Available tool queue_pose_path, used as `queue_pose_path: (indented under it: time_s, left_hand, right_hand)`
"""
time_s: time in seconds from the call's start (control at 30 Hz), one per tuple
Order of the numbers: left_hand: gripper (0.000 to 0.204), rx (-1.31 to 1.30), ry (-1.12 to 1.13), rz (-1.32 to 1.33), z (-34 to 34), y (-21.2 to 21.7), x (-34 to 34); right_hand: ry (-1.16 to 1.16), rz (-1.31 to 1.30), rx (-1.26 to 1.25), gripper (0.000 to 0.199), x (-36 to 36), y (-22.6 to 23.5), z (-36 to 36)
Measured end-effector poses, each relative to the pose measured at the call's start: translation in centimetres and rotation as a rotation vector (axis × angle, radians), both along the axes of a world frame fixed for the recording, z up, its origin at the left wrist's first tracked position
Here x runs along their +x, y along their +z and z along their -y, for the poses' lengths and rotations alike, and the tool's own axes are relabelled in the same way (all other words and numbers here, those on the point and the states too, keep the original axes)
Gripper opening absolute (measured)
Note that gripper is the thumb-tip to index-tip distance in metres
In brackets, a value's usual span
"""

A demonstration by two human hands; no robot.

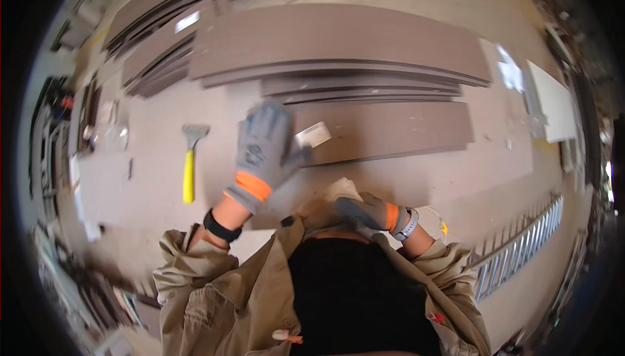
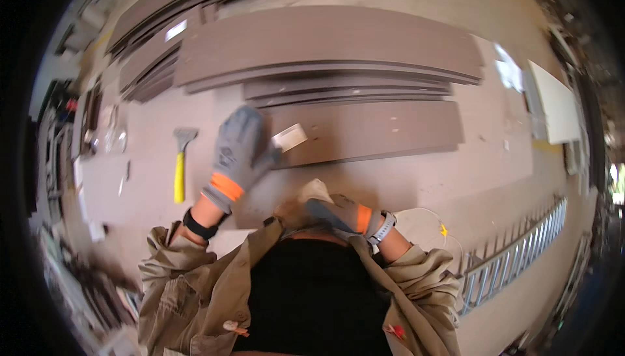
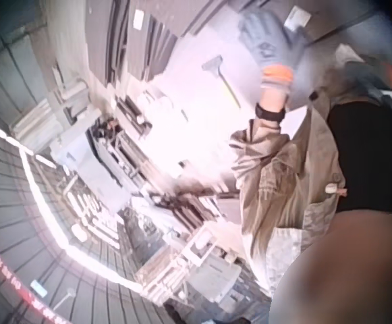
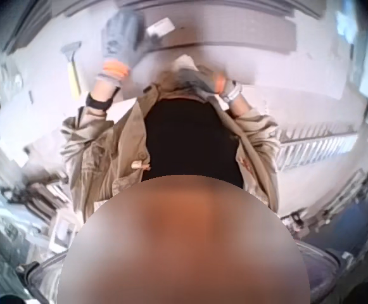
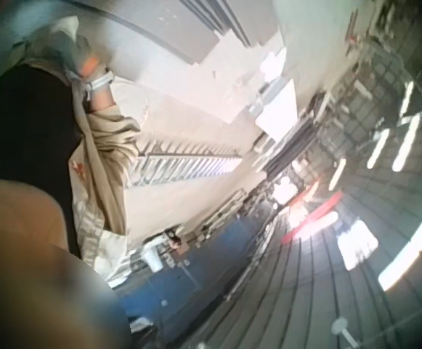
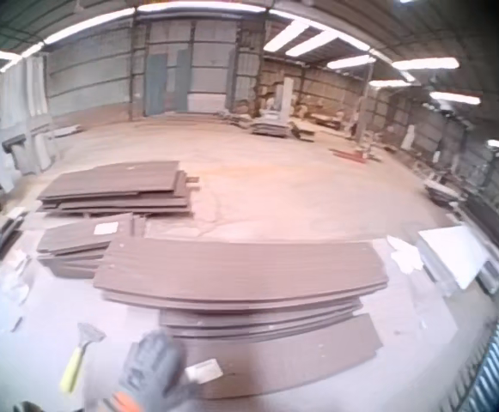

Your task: Cleaning and wiping manufactured wood or bamboo boards on a workbench using a cloth and scraper.

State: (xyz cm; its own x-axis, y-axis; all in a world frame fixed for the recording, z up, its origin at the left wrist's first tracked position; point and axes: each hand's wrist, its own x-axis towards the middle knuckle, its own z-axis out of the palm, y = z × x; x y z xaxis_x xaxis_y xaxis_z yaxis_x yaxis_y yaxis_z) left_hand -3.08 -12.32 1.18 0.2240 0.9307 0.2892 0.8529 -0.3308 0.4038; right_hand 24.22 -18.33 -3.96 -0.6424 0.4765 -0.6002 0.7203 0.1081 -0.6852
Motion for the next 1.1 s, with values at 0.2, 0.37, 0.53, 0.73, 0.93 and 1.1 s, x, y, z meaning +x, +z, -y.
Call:
queue_pose_path:
  time_s: [0.2,0.37,0.53,0.73,0.93,1.1]
  left_hand:
    - [0.084,-0.164,-0.15,-0.598,1.1,-4.5,7.9]
    - [0.07,0.058,-0.213,-0.591,2.7,-8.0,6.7]
    - [0.059,-0.012,-0.444,-0.419,1.3,-2.7,4.1]
    - [0.048,-0.568,-0.541,-0.016,-5.4,3.3,2.0]
    - [0.047,-0.528,-0.539,-0.01,-10.2,-1.0,0.7]
    - [0.087,-0.23,-0.442,-0.39,-6.2,-0.7,5.5]
  right_hand:
    - [-0.65,-0.202,0.362,0.037,11.6,1.4,7.2]
    - [-1.489,-1.087,-0.134,0.041,11.8,-0.3,11.3]
    - [-1.646,-0.81,0.196,0.048,12.1,-3.4,14.7]
    - [-1.753,-1.271,-0.007,0.047,11.4,4.3,12.4]
    - [-1.803,-1.358,0.086,0.05,12.2,5.2,11.8]
    - [-1.785,-1.382,0.311,0.052,13.4,6.1,10.2]
